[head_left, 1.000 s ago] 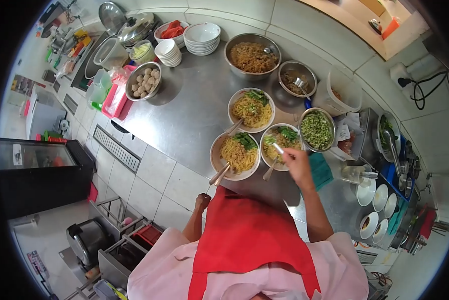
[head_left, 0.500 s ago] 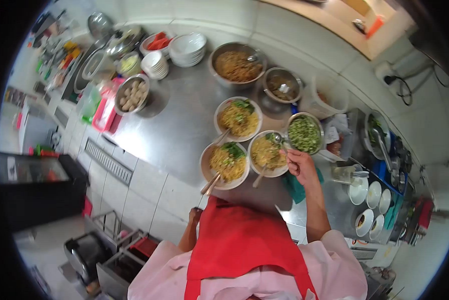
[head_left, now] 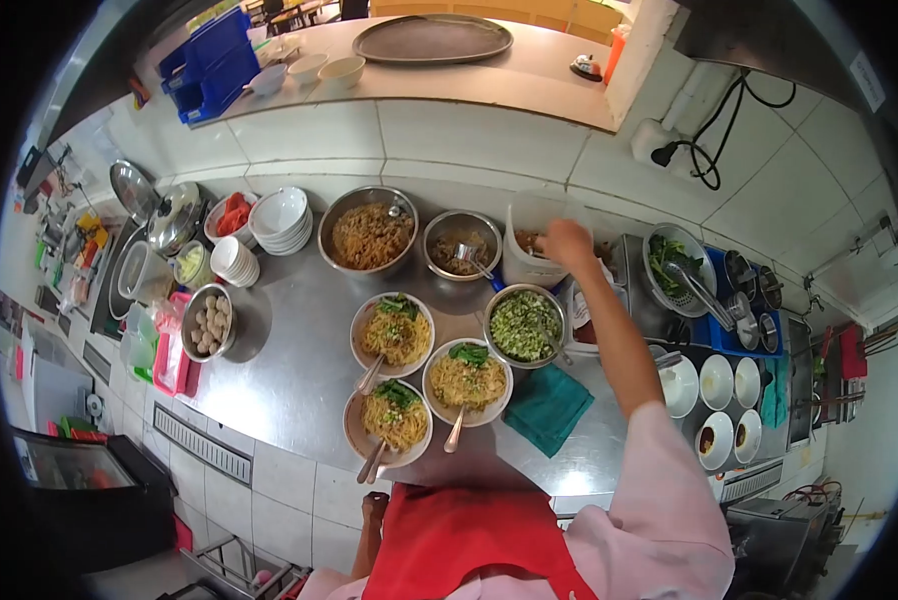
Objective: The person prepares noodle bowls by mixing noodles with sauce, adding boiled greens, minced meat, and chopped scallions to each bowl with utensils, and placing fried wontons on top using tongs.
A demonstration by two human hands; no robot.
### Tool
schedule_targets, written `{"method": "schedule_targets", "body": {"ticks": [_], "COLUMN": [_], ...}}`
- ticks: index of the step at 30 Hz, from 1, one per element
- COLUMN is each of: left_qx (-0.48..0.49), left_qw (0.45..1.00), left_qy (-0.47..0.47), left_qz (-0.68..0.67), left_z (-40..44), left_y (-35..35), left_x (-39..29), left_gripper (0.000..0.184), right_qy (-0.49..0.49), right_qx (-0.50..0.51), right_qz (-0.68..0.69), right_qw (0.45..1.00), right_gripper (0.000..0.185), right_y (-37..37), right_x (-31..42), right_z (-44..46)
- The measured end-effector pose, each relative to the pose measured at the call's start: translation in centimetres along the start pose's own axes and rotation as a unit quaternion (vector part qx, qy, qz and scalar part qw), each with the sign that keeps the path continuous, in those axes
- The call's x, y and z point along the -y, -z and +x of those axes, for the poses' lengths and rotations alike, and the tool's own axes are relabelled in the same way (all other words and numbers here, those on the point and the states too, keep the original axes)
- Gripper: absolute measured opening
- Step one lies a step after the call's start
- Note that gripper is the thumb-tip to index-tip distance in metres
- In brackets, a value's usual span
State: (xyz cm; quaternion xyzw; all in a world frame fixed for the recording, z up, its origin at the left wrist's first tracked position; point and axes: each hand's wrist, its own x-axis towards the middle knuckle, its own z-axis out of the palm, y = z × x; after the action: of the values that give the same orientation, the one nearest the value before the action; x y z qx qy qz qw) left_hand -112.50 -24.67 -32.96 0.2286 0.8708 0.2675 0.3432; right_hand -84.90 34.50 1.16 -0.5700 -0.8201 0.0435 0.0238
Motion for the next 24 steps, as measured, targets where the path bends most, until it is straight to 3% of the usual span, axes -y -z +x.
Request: {"method": "schedule_targets", "body": {"ticks": [1, 2, 4, 8, 11, 13, 14, 16, 17, 19, 20, 22, 24], "left_qx": [0.003, 0.005, 0.006, 0.017, 0.029, 0.038, 0.043, 0.048, 0.051, 0.057, 0.06, 0.066, 0.073], "left_qw": [1.0, 0.999, 0.997, 0.992, 0.985, 0.98, 0.978, 0.972, 0.969, 0.963, 0.961, 0.955, 0.95], "left_qy": [-0.016, -0.033, -0.066, -0.106, -0.135, -0.152, -0.16, -0.18, -0.189, -0.205, -0.212, -0.225, -0.238], "left_qz": [0.009, 0.018, 0.037, 0.07, 0.102, 0.118, 0.127, 0.143, 0.15, 0.165, 0.17, 0.18, 0.187], "left_z": [0.6, 1.5, 3.3, 4.4, 5.6, 5.7, 5.6, 6.1, 6.4, 6.7, 6.7, 6.4, 5.7], "left_y": [0.2, 0.3, 1.0, 1.1, 1.5, 1.4, 1.5, 1.8, 1.8, 2.0, 1.8, 1.6, 1.2], "left_x": [-1.4, -2.5, -5.1, -7.7, -7.5, -8.0, -7.7, -8.2, -7.9, -7.3, -6.9, -6.0, -6.1], "left_gripper": [0.023, 0.023, 0.023, 0.023, 0.023, 0.023, 0.023, 0.023, 0.023, 0.022, 0.022, 0.022, 0.022], "right_qy": [-0.008, -0.012, 0.064, 0.077, -0.005, 0.128, 0.127, 0.208, 0.208, 0.231, 0.233, 0.08, 0.062], "right_qx": [0.122, 0.117, 0.263, 0.271, 0.252, -0.018, -0.016, 0.147, 0.147, 0.274, 0.275, 0.401, 0.382], "right_qz": [-0.042, -0.038, -0.11, -0.119, -0.001, -0.097, -0.095, -0.108, -0.106, -0.113, -0.114, 0.059, 0.101], "right_qw": [0.992, 0.992, 0.956, 0.952, 0.968, 0.987, 0.987, 0.961, 0.961, 0.927, 0.926, 0.91, 0.916], "right_gripper": [0.024, 0.024, 0.023, 0.016, 0.015, 0.015, 0.015, 0.016, 0.016, 0.013, 0.013, 0.014, 0.017], "right_y": [-0.6, -2.6, -6.0, -6.6, -4.5, -5.9, -7.0, -8.5, -7.5, -5.8, -4.9, -3.7, -2.2], "right_x": [0.0, -0.6, -1.4, -1.8, -2.6, -3.2, -3.4, -3.3, -2.6, -1.3, -1.3, -2.4, -3.5], "right_z": [1.8, 3.5, 6.6, 7.7, 6.9, 6.3, 6.2, 6.4, 6.2, 6.3, 6.6, 7.6, 7.9]}}
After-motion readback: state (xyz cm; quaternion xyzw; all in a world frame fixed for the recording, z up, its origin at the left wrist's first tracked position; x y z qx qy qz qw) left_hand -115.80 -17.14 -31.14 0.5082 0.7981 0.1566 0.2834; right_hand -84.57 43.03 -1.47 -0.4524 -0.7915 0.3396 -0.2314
